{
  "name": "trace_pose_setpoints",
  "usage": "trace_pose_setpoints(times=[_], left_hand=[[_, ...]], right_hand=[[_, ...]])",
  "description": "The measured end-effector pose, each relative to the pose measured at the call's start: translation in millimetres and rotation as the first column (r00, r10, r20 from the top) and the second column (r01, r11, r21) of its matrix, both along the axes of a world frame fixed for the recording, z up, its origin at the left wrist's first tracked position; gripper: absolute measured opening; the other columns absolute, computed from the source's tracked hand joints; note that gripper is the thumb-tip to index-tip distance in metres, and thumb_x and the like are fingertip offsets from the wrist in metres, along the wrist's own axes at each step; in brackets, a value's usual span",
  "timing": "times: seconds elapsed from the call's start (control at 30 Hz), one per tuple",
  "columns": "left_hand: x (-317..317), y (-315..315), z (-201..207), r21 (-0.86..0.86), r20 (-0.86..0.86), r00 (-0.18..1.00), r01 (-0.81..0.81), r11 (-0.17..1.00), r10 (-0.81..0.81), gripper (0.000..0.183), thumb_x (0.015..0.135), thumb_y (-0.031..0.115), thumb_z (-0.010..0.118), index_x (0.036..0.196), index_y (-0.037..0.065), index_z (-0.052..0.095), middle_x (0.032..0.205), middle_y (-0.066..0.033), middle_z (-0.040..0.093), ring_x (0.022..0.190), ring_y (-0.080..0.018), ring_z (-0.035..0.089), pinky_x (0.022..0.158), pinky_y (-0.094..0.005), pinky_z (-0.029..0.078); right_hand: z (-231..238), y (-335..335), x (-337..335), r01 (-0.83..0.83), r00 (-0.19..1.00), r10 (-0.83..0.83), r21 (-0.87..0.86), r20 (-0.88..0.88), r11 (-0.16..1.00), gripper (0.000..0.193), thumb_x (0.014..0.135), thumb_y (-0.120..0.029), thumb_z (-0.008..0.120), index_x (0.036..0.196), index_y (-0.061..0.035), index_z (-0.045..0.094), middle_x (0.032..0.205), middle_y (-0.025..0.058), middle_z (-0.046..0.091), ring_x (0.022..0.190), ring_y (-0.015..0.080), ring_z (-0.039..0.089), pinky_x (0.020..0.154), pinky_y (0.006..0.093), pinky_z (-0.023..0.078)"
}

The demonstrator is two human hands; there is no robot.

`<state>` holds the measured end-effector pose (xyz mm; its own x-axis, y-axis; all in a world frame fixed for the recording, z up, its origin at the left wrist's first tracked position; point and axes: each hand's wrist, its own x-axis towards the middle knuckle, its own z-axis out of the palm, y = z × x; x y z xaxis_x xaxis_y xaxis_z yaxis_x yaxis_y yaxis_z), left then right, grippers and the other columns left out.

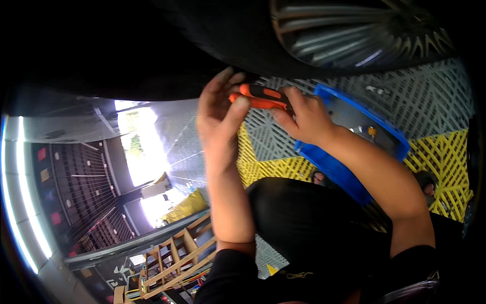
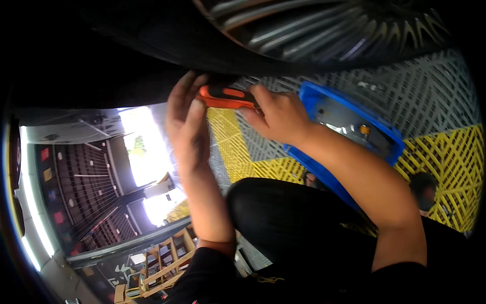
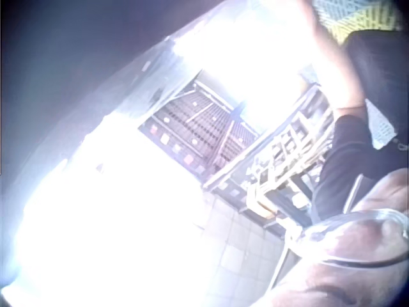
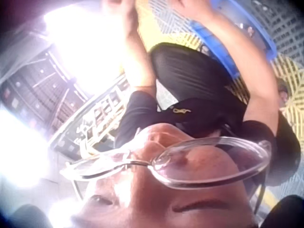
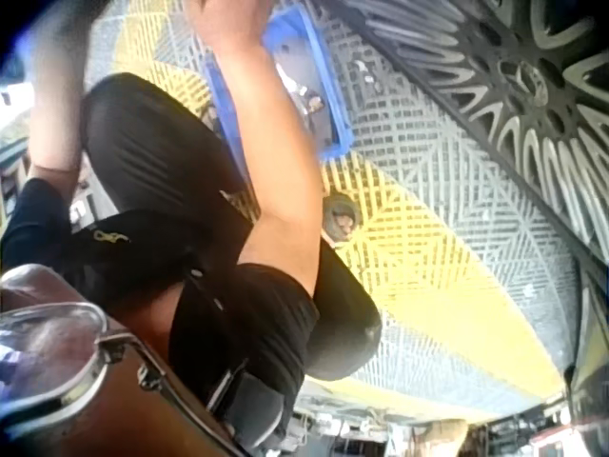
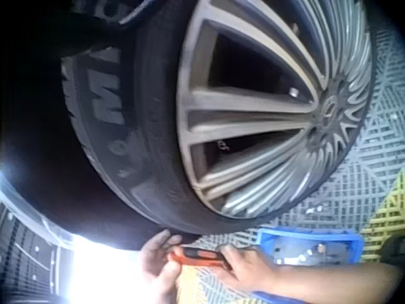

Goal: The person uses pliers and a screwdriver to remove and replace clips and screws from the inner lining of a car's wheel well.

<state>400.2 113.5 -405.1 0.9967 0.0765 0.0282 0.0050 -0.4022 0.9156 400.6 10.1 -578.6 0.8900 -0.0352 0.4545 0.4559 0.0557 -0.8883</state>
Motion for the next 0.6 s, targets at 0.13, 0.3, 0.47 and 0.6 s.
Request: trace_pose_setpoints(times=[0.13,0.3,0.47,0.6], left_hand=[[-14,46,-9,0.457,-0.113,0.991,0.113,0.883,-0.068,0.056,0.092,0.015,0.076,0.142,-0.001,0.057,0.131,-0.0161,0.068,0.119,-0.0213,0.064,0.105,-0.0368,0.049],[-35,99,-100,0.397,-0.345,0.938,0.186,0.899,-0.041,0.047,0.096,0.025,0.074,0.135,0.002,0.063,0.126,-0.0121,0.07,0.111,-0.0209,0.067,0.092,-0.0352,0.054],[-88,129,-253,0.56,-0.424,0.904,0.308,0.769,-0.053,0.059,0.097,0.039,0.072,0.14,0.002,0.057,0.123,-0.0223,0.07,0.11,-0.033,0.07,0.088,-0.0417,0.057],[-103,112,-296,0.564,-0.502,0.863,0.282,0.776,0.05,0.052,0.1,0.044,0.063,0.137,0.008,0.06,0.101,-0.0238,0.074,0.094,-0.043,0.072,0.082,-0.0509,0.056]], right_hand=[[-72,-28,-21,-0.168,0.986,0.146,-0.391,-0.087,0.905,0.033,0.095,-0.031,0.07,0.111,-0.0035,0.06,0.07,0.0126,0.071,0.067,0.0345,0.072,0.059,0.0427,0.056],[-115,-69,-32,-0.399,0.917,0.279,-0.685,-0.286,0.609,0.031,0.098,-0.036,0.064,0.106,-0.0067,0.061,0.069,0.0125,0.07,0.064,0.0346,0.07,0.058,0.0445,0.055],[-117,-77,-63,-0.718,0.679,0.303,-0.691,-0.668,0.085,0.03,0.101,-0.033,0.056,0.112,-0.0067,0.065,0.099,0.0165,0.074,0.092,0.0361,0.073,0.077,0.0521,0.058],[-129,-82,-102,-0.868,0.496,0.131,-0.495,-0.858,0.049,0.036,0.1,-0.026,0.057,0.127,-0.002,0.058,0.105,0.0194,0.073,0.101,0.0391,0.071,0.085,0.0502,0.057]])
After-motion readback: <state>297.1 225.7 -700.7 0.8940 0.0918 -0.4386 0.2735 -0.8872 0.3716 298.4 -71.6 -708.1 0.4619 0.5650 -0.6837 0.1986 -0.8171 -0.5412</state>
